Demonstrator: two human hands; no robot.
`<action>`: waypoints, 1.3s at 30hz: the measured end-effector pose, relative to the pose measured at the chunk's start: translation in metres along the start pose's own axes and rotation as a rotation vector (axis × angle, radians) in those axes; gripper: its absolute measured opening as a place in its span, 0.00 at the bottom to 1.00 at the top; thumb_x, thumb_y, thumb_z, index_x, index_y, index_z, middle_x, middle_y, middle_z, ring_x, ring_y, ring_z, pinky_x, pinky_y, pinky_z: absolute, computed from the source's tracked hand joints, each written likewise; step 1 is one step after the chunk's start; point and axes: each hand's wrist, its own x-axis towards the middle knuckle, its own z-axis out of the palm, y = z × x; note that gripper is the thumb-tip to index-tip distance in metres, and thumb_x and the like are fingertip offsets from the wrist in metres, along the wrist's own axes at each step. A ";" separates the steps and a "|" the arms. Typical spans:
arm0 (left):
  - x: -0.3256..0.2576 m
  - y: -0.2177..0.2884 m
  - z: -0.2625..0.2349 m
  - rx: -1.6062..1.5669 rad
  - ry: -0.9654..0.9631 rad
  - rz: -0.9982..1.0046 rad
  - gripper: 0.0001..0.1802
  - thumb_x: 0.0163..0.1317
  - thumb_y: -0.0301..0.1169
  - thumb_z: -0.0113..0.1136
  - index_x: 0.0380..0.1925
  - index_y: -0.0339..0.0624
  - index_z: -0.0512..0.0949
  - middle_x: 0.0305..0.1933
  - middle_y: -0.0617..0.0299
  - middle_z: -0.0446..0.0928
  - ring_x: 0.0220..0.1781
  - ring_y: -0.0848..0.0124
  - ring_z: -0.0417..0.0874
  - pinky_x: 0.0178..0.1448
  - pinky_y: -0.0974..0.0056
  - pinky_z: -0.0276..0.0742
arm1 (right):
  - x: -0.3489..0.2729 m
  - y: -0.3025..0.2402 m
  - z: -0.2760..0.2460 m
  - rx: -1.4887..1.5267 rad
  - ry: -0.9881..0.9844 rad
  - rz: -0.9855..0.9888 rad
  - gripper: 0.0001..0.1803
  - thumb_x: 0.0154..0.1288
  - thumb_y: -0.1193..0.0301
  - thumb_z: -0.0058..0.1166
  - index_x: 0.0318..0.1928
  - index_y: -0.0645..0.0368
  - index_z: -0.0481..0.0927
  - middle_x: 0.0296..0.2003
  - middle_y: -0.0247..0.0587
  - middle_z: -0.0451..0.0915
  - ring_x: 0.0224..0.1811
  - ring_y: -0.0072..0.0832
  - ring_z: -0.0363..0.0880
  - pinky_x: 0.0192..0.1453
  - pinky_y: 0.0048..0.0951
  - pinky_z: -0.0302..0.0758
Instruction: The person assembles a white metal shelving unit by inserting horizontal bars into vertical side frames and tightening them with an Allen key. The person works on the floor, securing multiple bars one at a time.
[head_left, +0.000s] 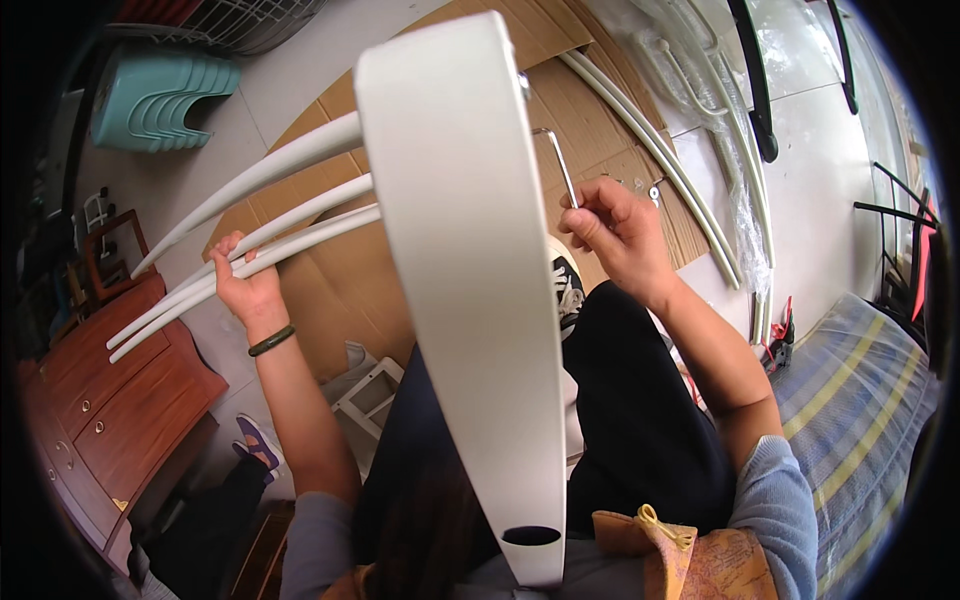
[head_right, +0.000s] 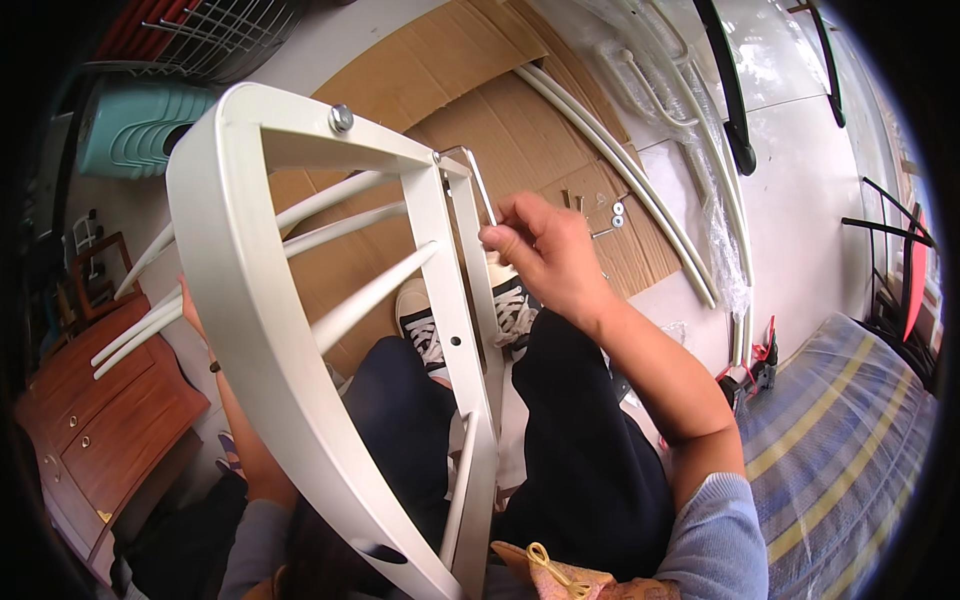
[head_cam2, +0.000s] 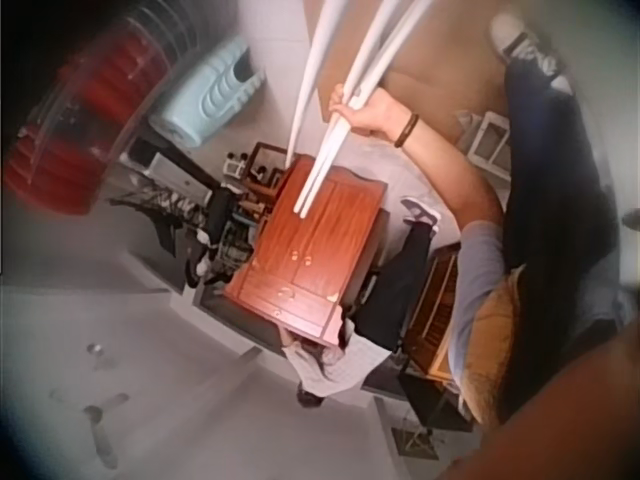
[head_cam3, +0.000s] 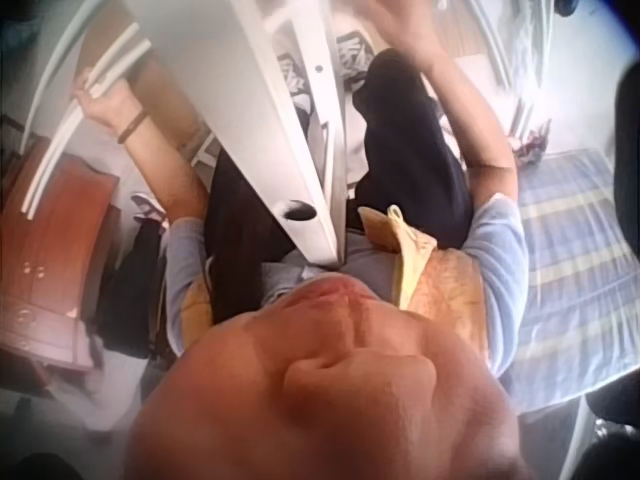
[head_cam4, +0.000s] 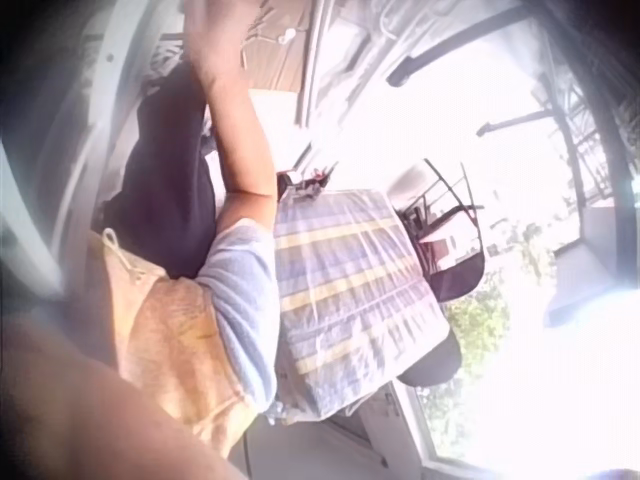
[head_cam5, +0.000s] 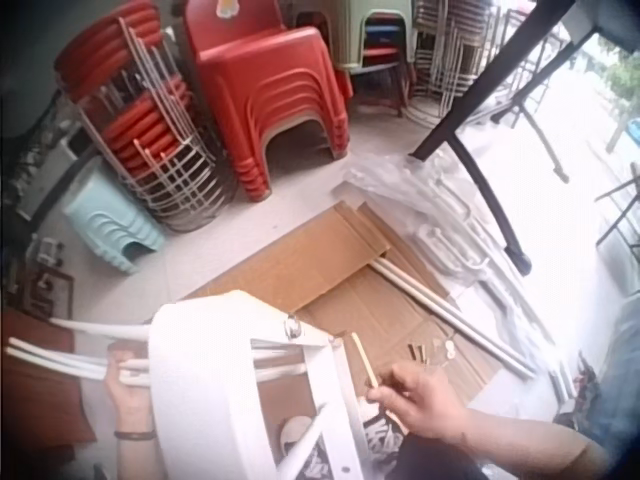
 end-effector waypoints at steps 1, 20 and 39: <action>-0.001 0.000 0.003 -0.013 -0.002 -0.004 0.07 0.64 0.31 0.44 0.28 0.43 0.62 0.28 0.64 0.61 0.33 0.70 0.65 0.27 0.70 0.61 | 0.005 -0.001 -0.005 -0.249 0.011 -0.111 0.11 0.57 0.71 0.55 0.38 0.62 0.70 0.27 0.38 0.76 0.23 0.26 0.73 0.28 0.22 0.70; 0.003 -0.004 -0.005 0.071 -0.029 -0.008 0.06 0.63 0.29 0.44 0.28 0.43 0.62 0.28 0.64 0.61 0.32 0.71 0.65 0.28 0.70 0.61 | 0.116 0.051 0.002 0.628 -0.124 0.676 0.16 0.67 0.64 0.37 0.45 0.63 0.70 0.16 0.34 0.70 0.16 0.22 0.71 0.17 0.21 0.67; -0.011 -0.005 0.019 0.019 -0.013 0.013 0.08 0.64 0.31 0.43 0.26 0.41 0.61 0.27 0.62 0.60 0.32 0.69 0.64 0.28 0.69 0.61 | 0.039 -0.060 -0.003 0.426 0.005 0.465 0.14 0.64 0.65 0.45 0.40 0.66 0.69 0.14 0.35 0.70 0.10 0.18 0.64 0.13 0.18 0.59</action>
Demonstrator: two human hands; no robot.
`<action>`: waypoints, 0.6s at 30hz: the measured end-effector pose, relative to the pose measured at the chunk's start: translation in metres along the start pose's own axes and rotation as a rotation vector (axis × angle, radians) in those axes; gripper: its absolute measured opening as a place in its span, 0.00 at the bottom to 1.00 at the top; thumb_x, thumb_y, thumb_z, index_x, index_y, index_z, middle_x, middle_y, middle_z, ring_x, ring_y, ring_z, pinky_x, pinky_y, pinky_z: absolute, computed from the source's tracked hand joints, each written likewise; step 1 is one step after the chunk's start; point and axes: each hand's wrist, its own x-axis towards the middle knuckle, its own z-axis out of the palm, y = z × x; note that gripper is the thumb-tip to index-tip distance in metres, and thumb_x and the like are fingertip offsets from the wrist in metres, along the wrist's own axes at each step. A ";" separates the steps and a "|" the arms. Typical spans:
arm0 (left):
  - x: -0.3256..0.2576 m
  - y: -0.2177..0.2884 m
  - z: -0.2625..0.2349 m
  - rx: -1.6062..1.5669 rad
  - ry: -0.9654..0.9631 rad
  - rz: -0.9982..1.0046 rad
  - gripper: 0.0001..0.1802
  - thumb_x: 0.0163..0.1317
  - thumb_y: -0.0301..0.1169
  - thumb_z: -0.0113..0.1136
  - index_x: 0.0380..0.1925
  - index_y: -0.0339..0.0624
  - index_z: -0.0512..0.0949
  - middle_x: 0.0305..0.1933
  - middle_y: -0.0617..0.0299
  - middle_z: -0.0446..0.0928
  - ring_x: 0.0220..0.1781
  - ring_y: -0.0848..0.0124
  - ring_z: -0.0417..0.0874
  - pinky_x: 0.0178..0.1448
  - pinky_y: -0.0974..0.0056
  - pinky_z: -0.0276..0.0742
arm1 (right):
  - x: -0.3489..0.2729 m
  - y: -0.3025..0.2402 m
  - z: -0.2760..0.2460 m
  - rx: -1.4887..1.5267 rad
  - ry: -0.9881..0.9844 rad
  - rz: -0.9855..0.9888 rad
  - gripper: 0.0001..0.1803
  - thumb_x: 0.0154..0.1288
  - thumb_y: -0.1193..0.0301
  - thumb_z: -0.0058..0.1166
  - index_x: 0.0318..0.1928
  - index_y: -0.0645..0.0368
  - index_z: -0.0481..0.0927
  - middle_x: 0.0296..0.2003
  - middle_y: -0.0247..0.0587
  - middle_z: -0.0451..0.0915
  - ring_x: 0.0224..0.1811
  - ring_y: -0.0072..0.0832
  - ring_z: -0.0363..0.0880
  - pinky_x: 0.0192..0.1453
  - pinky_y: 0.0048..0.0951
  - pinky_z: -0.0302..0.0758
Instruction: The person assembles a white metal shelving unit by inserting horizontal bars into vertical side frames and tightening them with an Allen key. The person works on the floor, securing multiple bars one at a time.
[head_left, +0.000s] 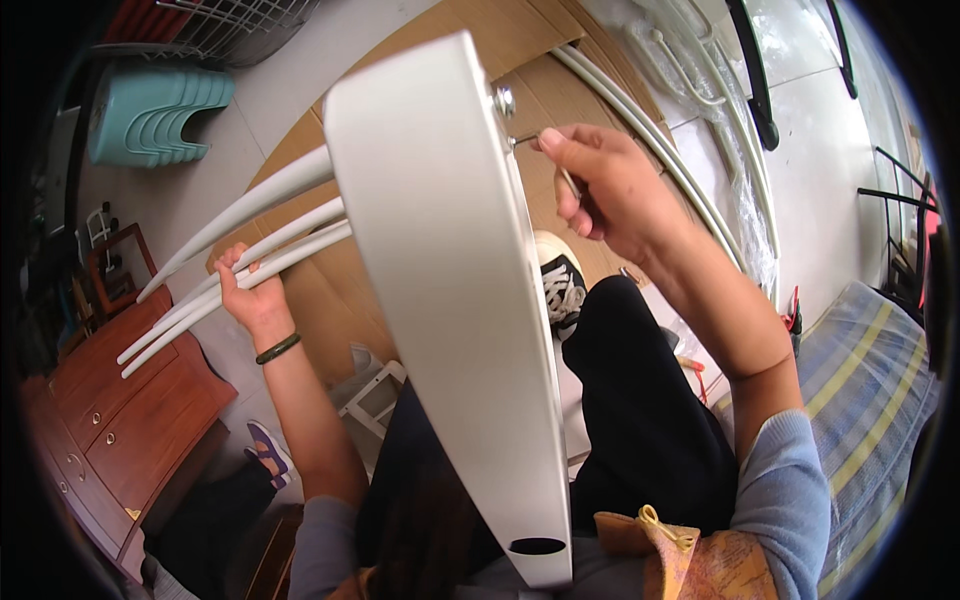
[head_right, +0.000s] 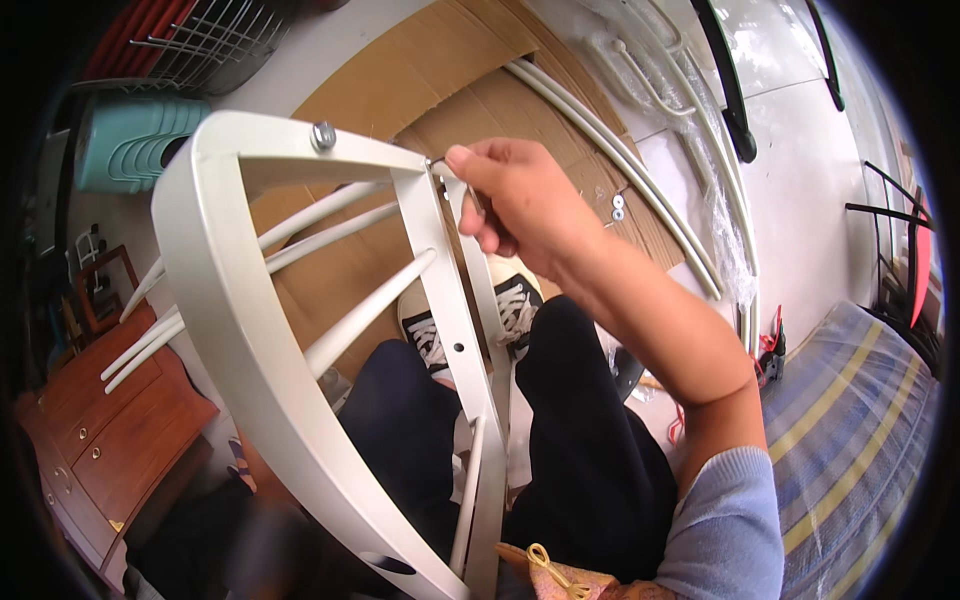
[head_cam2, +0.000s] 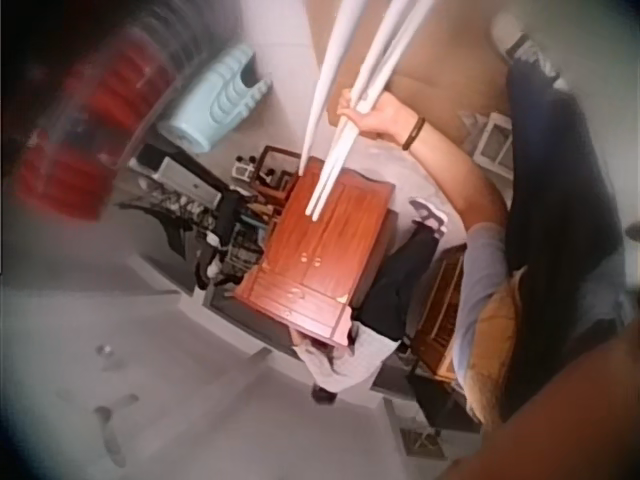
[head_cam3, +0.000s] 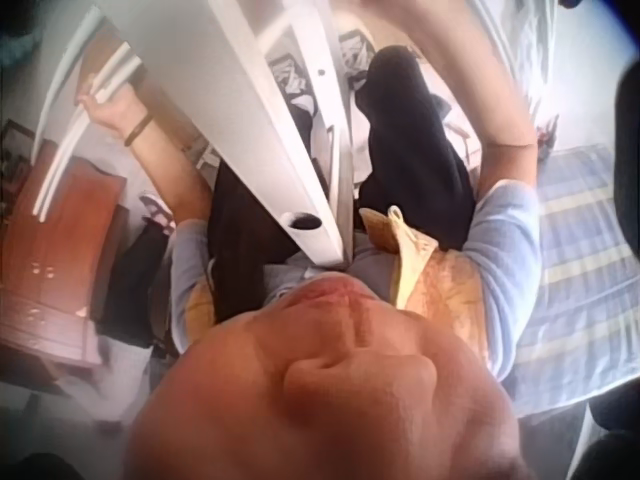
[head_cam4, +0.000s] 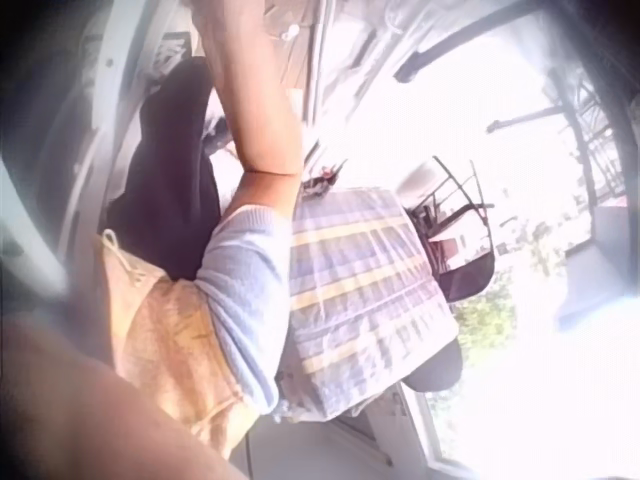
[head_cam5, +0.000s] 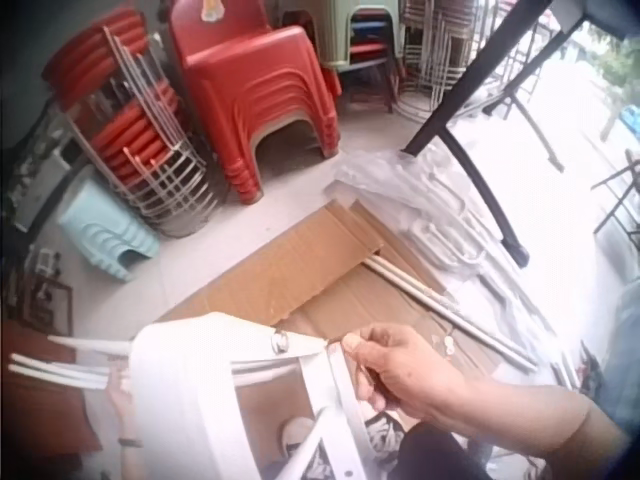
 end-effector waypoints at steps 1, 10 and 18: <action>0.001 0.001 -0.003 -0.003 -0.009 0.005 0.08 0.64 0.31 0.43 0.27 0.41 0.61 0.27 0.62 0.60 0.32 0.69 0.64 0.28 0.69 0.61 | -0.003 0.000 0.004 -0.082 0.082 -0.034 0.14 0.64 0.65 0.45 0.40 0.66 0.68 0.14 0.35 0.70 0.10 0.18 0.64 0.13 0.18 0.60; 0.006 0.003 -0.010 -0.059 -0.002 -0.003 0.06 0.62 0.29 0.44 0.27 0.42 0.61 0.27 0.63 0.60 0.32 0.69 0.64 0.28 0.69 0.61 | 0.012 0.042 -0.022 -0.762 0.004 -0.956 0.29 0.48 0.65 0.61 0.51 0.61 0.67 0.32 0.40 0.72 0.30 0.34 0.73 0.38 0.29 0.72; 0.006 0.001 -0.009 -0.032 -0.010 -0.019 0.06 0.62 0.29 0.45 0.28 0.42 0.62 0.28 0.63 0.61 0.31 0.69 0.64 0.28 0.68 0.62 | 0.051 0.011 -0.025 -1.100 0.160 -1.290 0.13 0.59 0.67 0.51 0.22 0.63 0.72 0.14 0.38 0.67 0.14 0.28 0.65 0.20 0.25 0.64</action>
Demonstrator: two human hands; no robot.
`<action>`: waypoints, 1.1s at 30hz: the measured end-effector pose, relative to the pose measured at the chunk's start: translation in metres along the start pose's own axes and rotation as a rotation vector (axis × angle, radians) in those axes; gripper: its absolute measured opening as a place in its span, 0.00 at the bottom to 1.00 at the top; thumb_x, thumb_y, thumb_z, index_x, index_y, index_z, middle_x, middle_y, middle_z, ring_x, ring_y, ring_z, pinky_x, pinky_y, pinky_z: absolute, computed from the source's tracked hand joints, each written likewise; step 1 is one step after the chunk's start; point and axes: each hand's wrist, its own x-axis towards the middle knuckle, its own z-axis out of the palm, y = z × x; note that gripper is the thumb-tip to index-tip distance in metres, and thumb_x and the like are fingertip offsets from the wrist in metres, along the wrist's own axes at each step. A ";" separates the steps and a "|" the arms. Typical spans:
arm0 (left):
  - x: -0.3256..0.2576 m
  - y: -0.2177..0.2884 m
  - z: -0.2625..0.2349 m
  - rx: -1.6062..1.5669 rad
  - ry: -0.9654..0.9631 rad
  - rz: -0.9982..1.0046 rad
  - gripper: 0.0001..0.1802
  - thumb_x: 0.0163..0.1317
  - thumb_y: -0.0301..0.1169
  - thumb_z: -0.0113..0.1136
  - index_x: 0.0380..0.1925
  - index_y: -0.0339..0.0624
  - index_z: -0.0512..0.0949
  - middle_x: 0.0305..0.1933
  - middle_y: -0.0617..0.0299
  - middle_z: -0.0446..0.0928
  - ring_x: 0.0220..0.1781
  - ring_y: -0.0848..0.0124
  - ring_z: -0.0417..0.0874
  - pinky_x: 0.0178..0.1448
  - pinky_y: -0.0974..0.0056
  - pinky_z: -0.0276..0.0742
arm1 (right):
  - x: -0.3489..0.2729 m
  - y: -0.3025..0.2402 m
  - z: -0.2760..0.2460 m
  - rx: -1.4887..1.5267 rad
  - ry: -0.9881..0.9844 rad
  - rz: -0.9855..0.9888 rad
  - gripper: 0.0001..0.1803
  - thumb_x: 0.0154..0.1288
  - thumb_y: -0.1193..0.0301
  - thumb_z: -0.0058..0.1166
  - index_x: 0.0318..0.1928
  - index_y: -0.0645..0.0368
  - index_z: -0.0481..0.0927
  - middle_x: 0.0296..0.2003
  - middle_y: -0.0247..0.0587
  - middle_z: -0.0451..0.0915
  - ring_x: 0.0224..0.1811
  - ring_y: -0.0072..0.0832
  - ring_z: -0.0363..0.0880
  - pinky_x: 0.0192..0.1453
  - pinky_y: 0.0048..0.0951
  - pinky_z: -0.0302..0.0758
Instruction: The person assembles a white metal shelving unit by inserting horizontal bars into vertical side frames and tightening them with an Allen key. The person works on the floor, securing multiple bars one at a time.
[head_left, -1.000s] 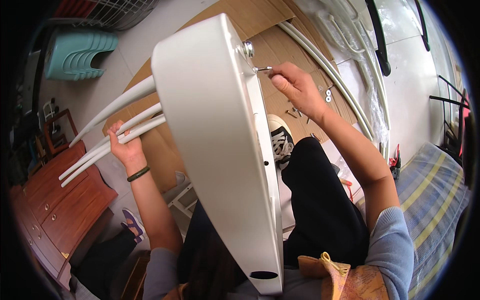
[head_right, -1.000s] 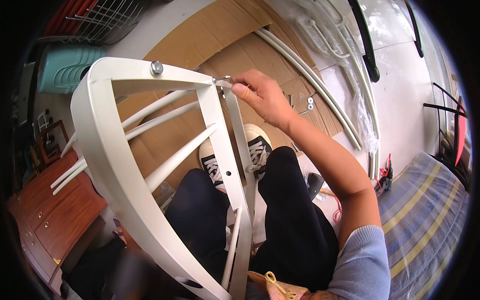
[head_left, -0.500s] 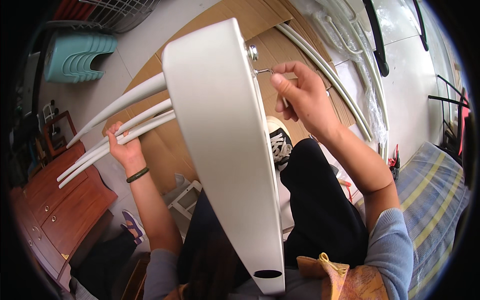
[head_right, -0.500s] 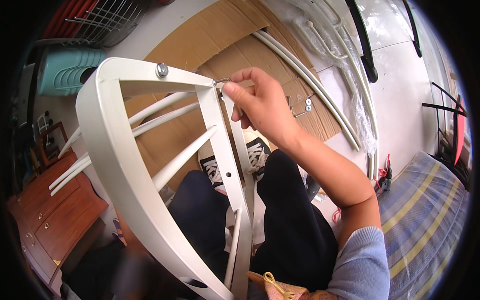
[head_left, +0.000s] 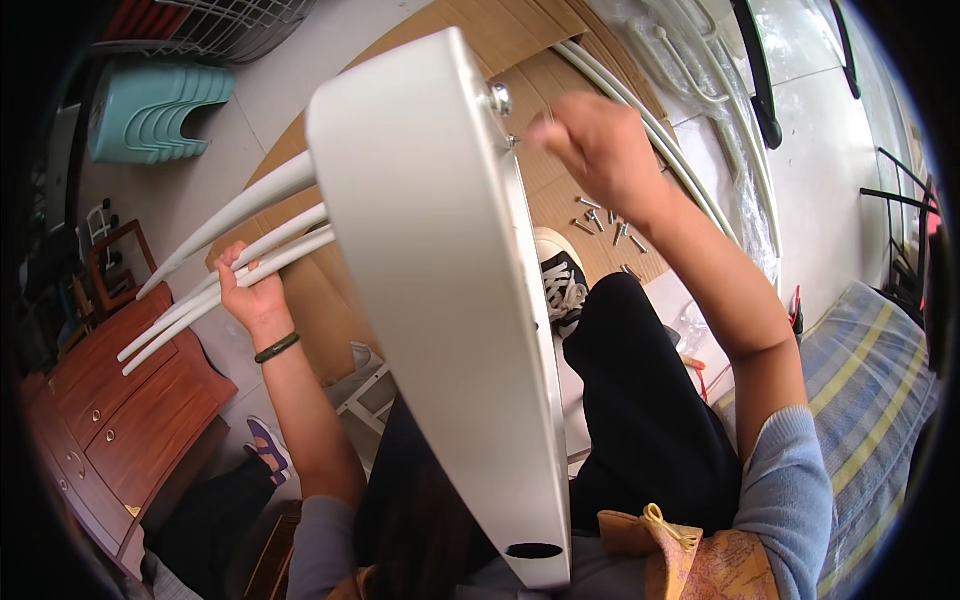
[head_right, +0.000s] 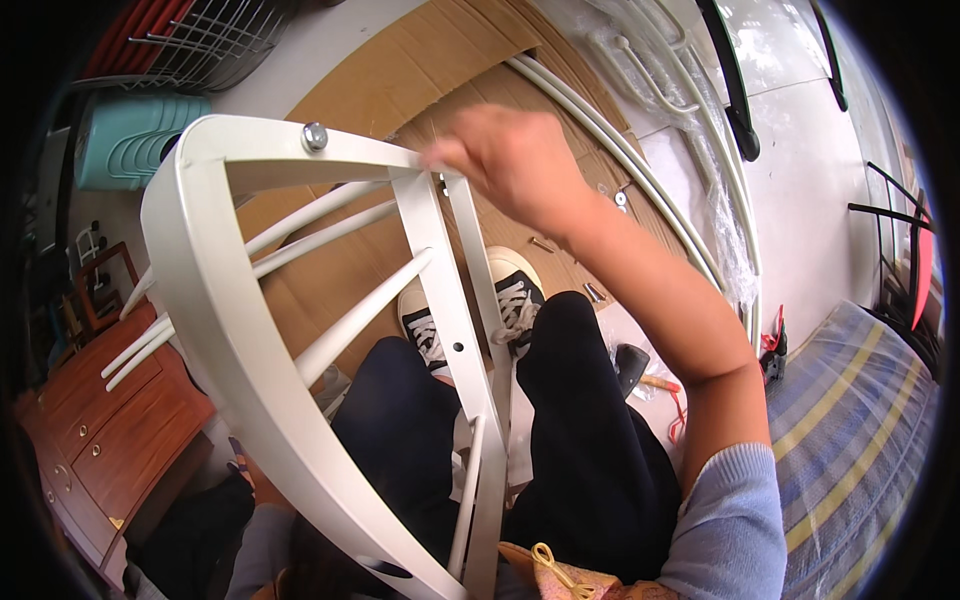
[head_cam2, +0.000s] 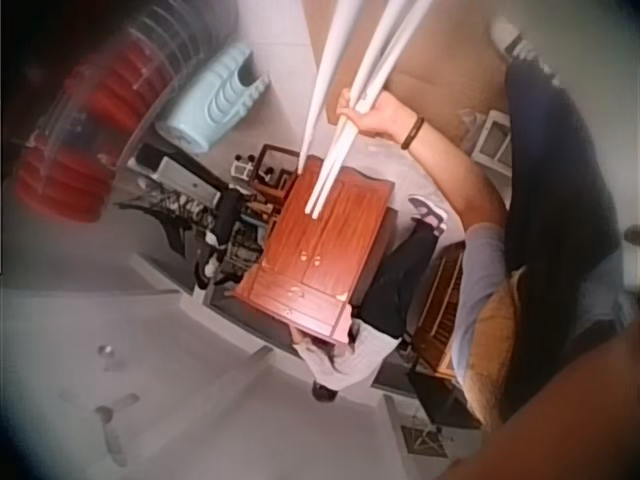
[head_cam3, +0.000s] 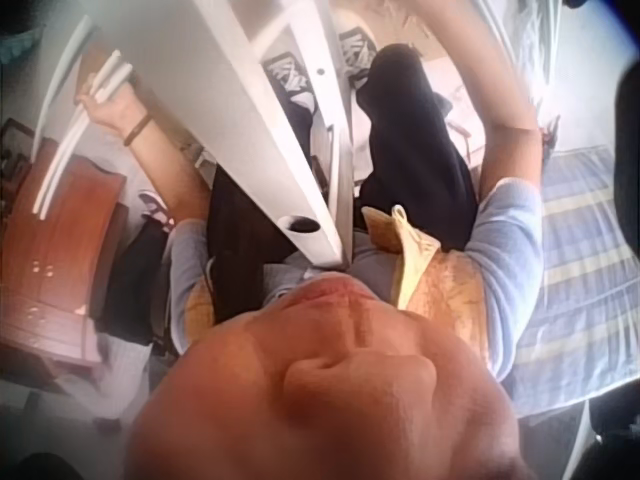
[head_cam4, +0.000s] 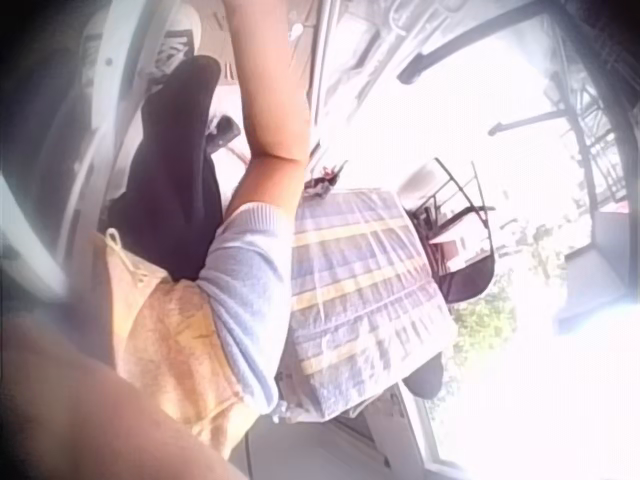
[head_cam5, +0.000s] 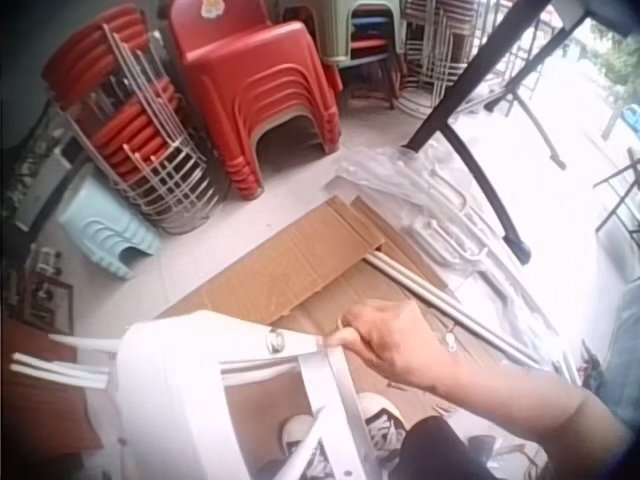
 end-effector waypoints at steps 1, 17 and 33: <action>-0.002 -0.002 0.006 0.011 0.011 0.008 0.06 0.62 0.29 0.44 0.28 0.42 0.62 0.28 0.62 0.61 0.31 0.69 0.64 0.28 0.68 0.62 | 0.011 -0.001 0.001 0.208 -0.131 0.334 0.16 0.61 0.63 0.49 0.21 0.62 0.72 0.13 0.37 0.66 0.13 0.26 0.62 0.18 0.24 0.61; 0.001 0.001 -0.003 -0.038 -0.011 -0.024 0.07 0.62 0.30 0.44 0.26 0.42 0.62 0.27 0.63 0.62 0.32 0.69 0.65 0.28 0.68 0.62 | -0.014 0.035 0.014 0.185 -0.127 0.040 0.25 0.55 0.51 0.51 0.46 0.56 0.74 0.50 0.42 0.71 0.47 0.39 0.72 0.46 0.30 0.72; -0.001 -0.003 0.002 0.081 0.086 0.026 0.10 0.66 0.33 0.37 0.28 0.42 0.62 0.28 0.62 0.62 0.31 0.69 0.65 0.31 0.67 0.63 | -0.018 -0.055 -0.009 0.794 -0.128 0.971 0.15 0.64 0.67 0.46 0.44 0.66 0.67 0.17 0.35 0.69 0.17 0.18 0.69 0.20 0.18 0.65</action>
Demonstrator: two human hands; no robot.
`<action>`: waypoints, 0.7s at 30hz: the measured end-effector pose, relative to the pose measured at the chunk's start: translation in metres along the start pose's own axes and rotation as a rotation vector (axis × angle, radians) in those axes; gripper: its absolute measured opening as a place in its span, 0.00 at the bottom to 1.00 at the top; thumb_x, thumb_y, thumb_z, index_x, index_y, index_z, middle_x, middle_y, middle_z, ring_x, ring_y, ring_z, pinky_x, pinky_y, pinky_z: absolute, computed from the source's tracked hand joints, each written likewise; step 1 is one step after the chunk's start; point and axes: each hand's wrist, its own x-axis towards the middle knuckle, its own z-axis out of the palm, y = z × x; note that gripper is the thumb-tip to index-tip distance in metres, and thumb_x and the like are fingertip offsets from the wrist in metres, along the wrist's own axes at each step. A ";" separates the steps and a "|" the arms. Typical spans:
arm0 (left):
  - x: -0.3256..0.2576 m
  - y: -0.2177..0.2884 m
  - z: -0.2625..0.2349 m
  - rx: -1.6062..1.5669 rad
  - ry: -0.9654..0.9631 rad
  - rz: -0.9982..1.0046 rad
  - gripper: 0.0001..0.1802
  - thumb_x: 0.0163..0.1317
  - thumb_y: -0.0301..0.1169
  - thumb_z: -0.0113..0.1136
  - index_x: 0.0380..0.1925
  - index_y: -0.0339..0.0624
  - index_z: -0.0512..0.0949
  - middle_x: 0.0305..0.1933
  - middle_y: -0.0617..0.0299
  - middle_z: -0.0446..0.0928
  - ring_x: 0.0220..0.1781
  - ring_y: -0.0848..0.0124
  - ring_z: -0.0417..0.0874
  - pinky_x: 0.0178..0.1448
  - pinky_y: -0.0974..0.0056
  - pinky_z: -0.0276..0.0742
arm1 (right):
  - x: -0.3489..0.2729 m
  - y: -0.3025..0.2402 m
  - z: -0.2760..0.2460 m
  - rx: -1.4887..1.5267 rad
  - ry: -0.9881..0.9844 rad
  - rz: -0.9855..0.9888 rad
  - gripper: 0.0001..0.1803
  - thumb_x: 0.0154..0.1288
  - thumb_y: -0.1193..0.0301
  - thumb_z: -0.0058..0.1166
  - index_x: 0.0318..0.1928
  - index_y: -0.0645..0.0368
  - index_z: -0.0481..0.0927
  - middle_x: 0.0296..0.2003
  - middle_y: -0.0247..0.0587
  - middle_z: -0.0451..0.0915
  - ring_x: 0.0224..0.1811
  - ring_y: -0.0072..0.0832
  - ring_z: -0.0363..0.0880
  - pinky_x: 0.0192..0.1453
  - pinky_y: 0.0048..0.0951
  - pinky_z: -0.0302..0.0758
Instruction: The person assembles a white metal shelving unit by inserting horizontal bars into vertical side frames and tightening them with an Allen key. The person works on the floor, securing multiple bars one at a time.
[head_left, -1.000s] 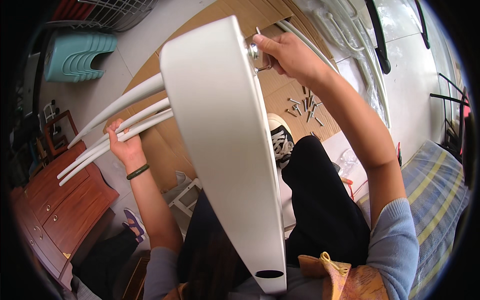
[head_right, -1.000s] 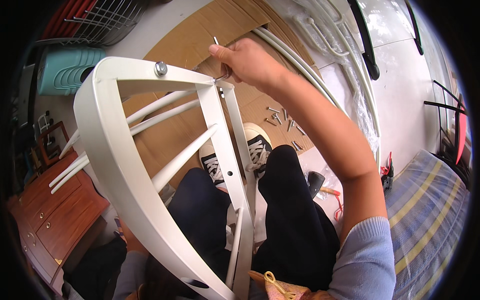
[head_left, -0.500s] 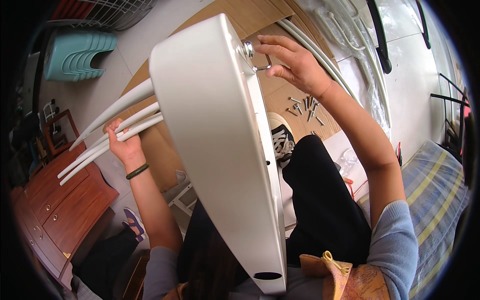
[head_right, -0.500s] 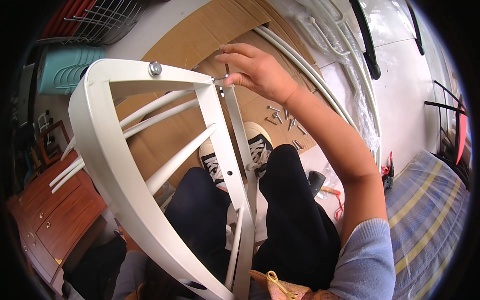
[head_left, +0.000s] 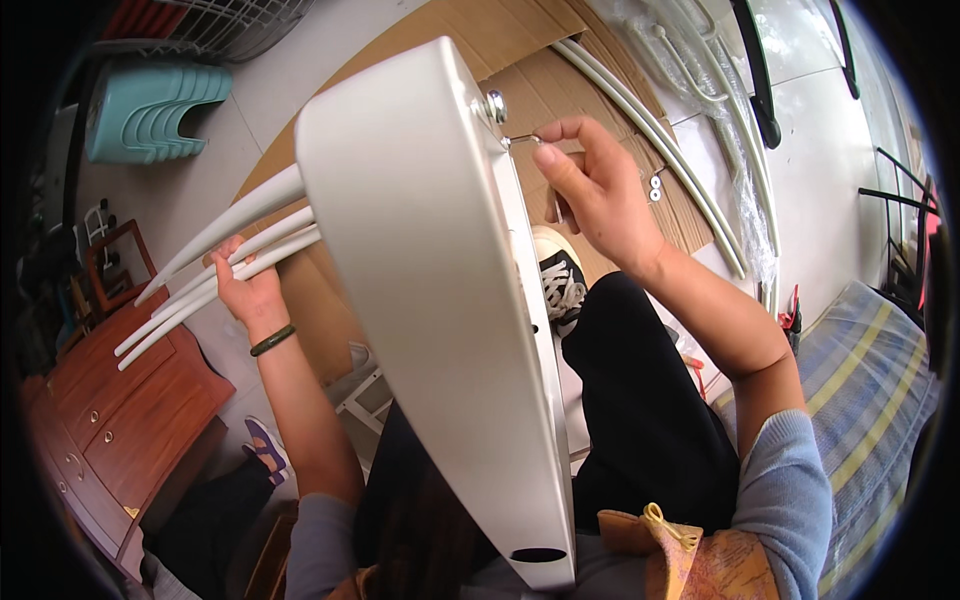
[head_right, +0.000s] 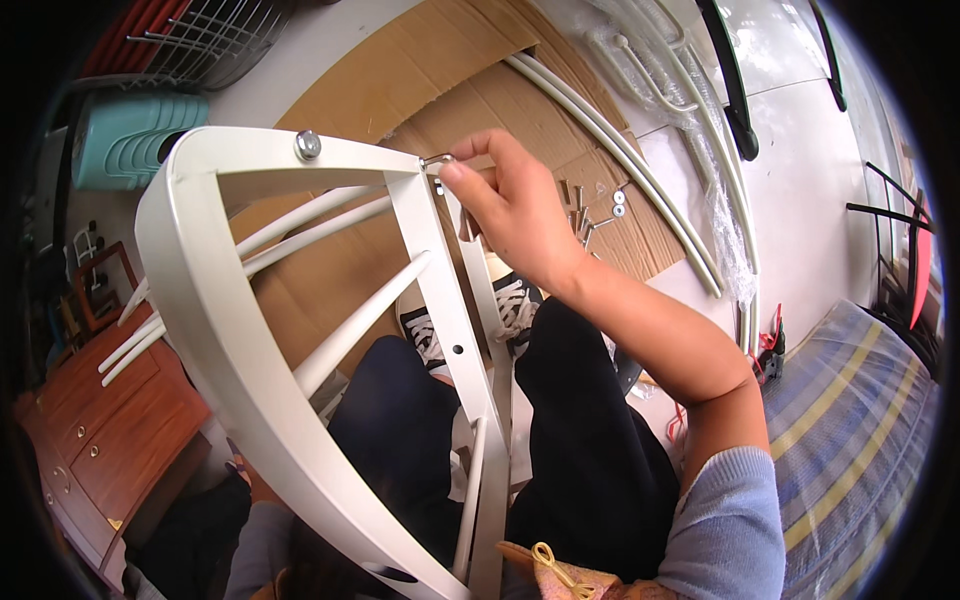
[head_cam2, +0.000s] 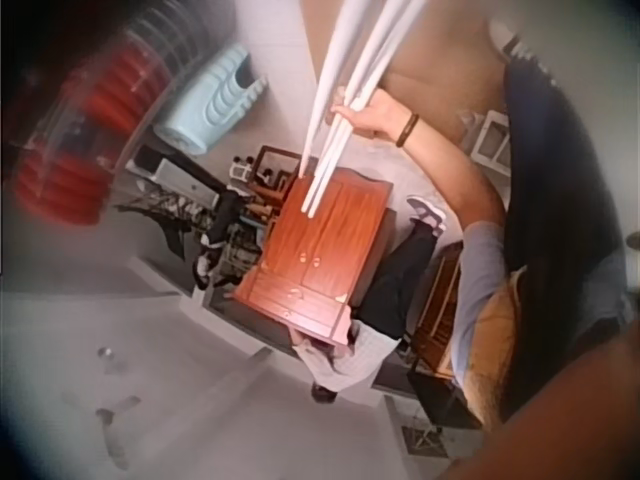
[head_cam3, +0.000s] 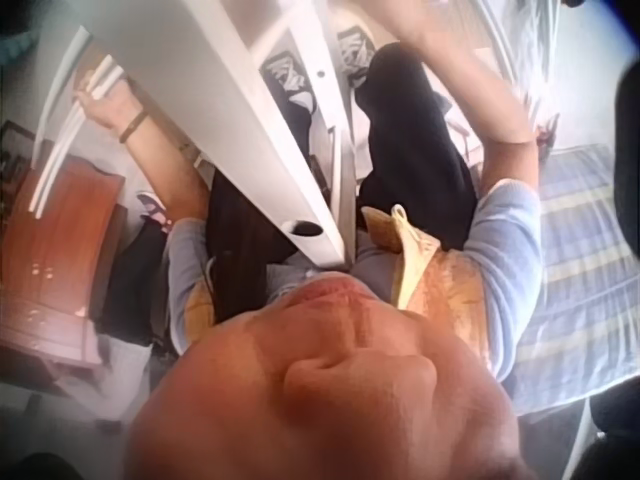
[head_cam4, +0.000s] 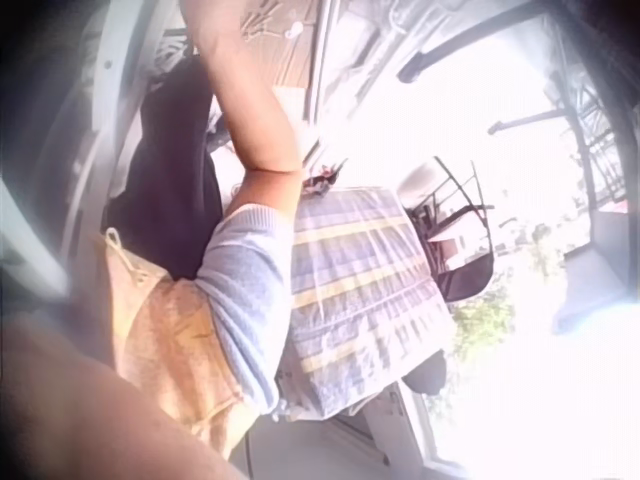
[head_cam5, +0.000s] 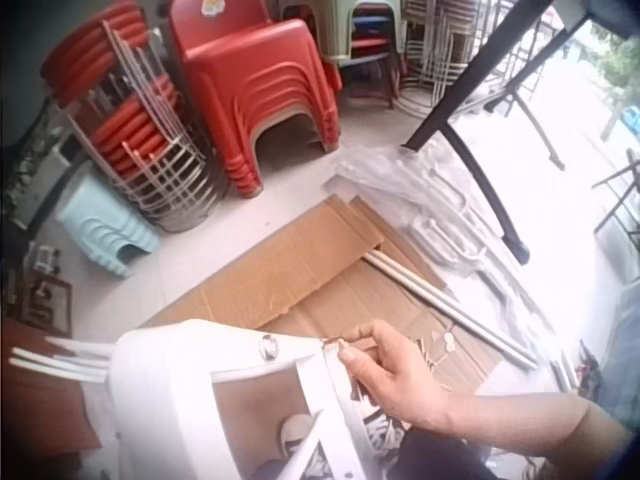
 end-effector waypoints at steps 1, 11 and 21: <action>0.001 0.001 0.000 0.024 0.000 0.003 0.10 0.67 0.34 0.36 0.28 0.42 0.62 0.27 0.63 0.62 0.31 0.70 0.65 0.32 0.67 0.64 | 0.001 0.010 -0.001 -0.004 -0.022 -0.111 0.15 0.63 0.68 0.47 0.46 0.65 0.66 0.19 0.36 0.70 0.20 0.19 0.70 0.24 0.20 0.67; -0.076 -0.003 0.125 0.249 0.351 0.029 0.14 0.67 0.38 0.34 0.26 0.47 0.64 0.25 0.69 0.65 0.32 0.73 0.67 0.37 0.67 0.66 | 0.038 0.033 -0.026 -0.887 0.062 -1.095 0.26 0.42 0.70 0.61 0.46 0.59 0.71 0.29 0.39 0.70 0.30 0.34 0.72 0.31 0.30 0.72; -0.077 -0.004 0.133 0.289 0.399 0.016 0.13 0.67 0.38 0.34 0.27 0.45 0.65 0.25 0.67 0.65 0.32 0.73 0.67 0.40 0.65 0.69 | 0.051 0.020 -0.026 -0.777 0.052 -1.082 0.11 0.49 0.65 0.58 0.30 0.57 0.75 0.20 0.36 0.69 0.21 0.33 0.70 0.22 0.30 0.68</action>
